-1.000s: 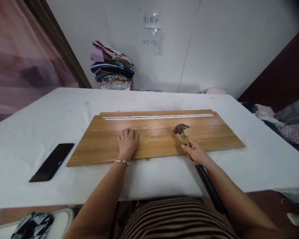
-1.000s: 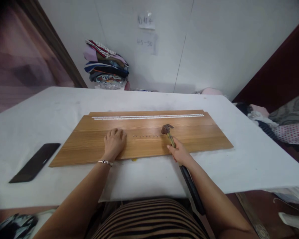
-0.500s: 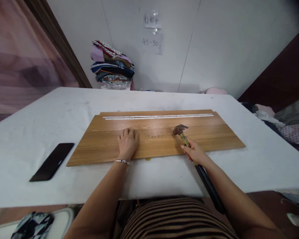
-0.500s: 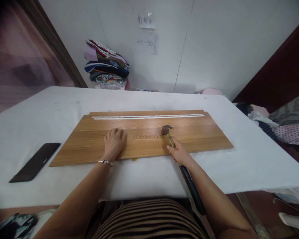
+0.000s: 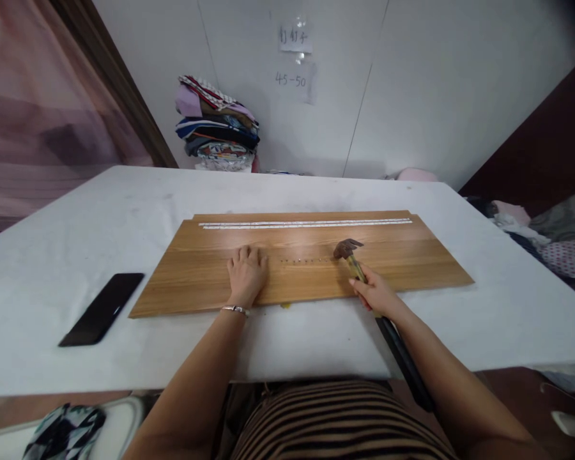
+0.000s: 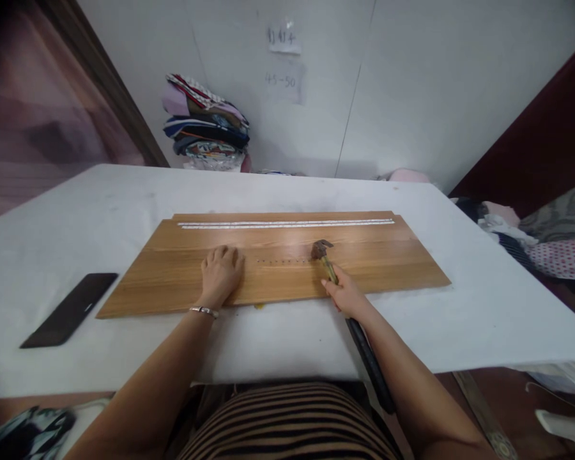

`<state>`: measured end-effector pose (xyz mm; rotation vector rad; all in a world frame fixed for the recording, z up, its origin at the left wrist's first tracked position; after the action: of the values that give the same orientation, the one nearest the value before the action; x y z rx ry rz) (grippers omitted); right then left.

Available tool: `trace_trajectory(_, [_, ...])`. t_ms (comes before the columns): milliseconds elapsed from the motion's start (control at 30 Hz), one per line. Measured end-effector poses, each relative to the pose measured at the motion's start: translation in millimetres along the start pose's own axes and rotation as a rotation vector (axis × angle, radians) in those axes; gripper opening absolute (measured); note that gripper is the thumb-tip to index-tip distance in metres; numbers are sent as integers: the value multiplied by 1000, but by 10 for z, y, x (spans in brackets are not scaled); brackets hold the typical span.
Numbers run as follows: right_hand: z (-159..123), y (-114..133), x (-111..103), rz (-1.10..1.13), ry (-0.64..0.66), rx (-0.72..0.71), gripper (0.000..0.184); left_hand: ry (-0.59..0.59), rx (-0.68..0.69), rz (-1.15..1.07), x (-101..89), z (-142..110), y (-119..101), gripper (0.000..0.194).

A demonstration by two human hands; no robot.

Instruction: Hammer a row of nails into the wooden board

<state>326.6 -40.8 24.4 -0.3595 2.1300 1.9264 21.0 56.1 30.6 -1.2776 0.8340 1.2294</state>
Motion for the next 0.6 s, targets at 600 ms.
trace_trajectory(600, [-13,2,-9,4,-15,2,23,5,-7,-31,-12,-1,4,37])
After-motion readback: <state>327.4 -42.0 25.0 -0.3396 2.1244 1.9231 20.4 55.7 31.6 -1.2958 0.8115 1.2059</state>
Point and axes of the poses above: each hand's wrist, its own z-axis towards the middle knuckle, its own x-axis out of the palm, y = z × x, the point moved 8 cm from there along z, towards the middle knuckle, and after that the axes turned 9 degrees about -x, right-handed, at the moved point
